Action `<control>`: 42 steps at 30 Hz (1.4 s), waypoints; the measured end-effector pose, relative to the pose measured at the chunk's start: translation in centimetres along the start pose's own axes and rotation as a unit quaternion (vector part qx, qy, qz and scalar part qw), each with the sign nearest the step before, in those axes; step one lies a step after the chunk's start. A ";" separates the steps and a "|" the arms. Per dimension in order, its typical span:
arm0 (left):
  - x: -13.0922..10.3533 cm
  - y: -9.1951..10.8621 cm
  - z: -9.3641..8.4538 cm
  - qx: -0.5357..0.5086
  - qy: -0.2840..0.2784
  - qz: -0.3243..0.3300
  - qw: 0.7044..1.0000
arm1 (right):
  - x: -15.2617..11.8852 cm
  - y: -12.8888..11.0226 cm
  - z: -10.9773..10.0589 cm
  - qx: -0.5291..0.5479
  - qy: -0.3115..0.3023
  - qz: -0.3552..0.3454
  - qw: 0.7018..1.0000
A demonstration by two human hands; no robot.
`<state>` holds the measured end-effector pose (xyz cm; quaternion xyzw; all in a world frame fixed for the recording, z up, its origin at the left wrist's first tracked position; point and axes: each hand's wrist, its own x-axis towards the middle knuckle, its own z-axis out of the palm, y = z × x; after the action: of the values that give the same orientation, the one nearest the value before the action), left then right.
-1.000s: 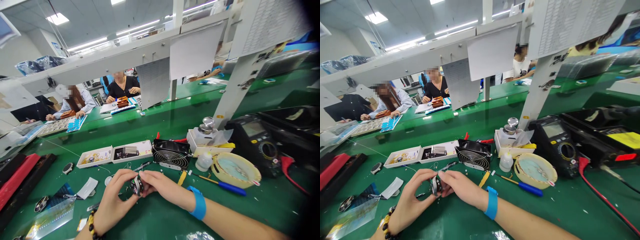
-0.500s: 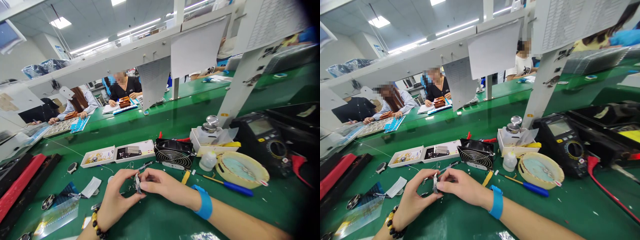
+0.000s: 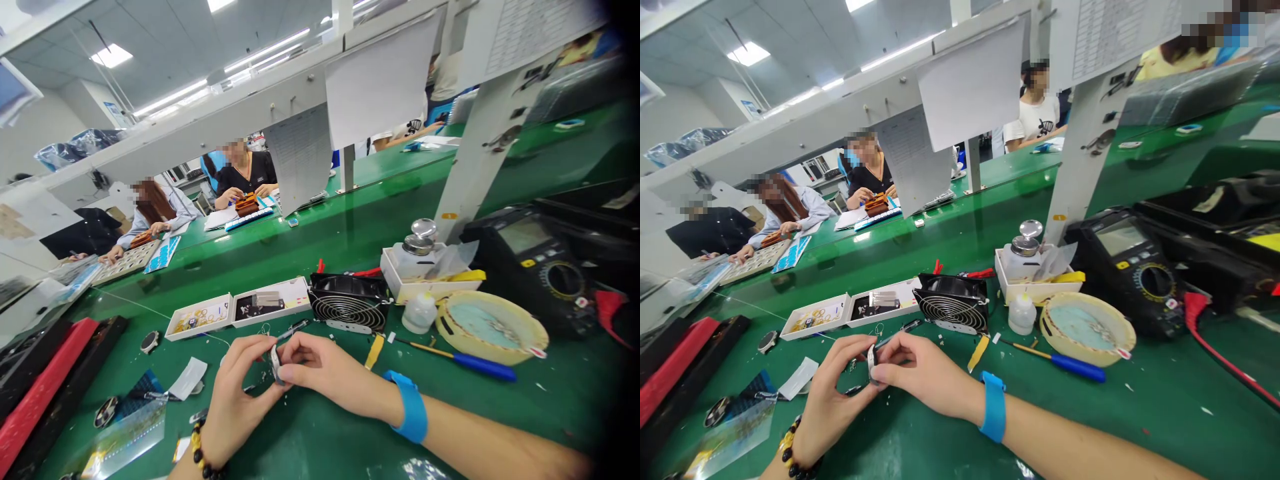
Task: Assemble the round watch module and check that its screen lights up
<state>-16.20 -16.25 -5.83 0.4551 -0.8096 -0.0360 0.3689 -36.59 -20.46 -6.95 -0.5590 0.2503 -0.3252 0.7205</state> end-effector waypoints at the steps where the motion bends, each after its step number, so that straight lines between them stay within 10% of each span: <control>1: 0.0 0.0 0.0 0.000 0.000 0.000 1.000 | 0.0 0.0 0.1 0.002 0.004 -0.002 1.000; 9: -0.2 0.1 0.2 -0.015 -0.003 -0.010 1.000 | -0.4 -0.4 0.0 -0.078 0.007 -0.055 0.995; 17: 0.1 0.1 0.4 -0.025 -0.017 0.005 1.000 | -1.0 -0.1 -0.4 -0.402 0.016 -0.206 0.892; 34: -0.4 -0.2 0.8 0.006 -0.025 -0.011 1.000 | -1.3 0.2 0.4 -0.509 0.095 -0.260 0.815; 38: -0.6 0.0 0.8 0.028 -0.009 -0.015 0.999 | -1.1 0.2 0.6 -0.451 0.108 -0.197 0.864; 42: -0.2 -0.1 0.4 -0.154 -0.071 -0.174 0.970 | -0.6 -0.4 0.1 -0.329 0.110 -0.081 0.934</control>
<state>-16.28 -16.26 -6.29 0.5229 -0.7266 -0.2563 0.3646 -36.98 -20.01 -6.55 -0.7438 0.3748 -0.3415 0.4355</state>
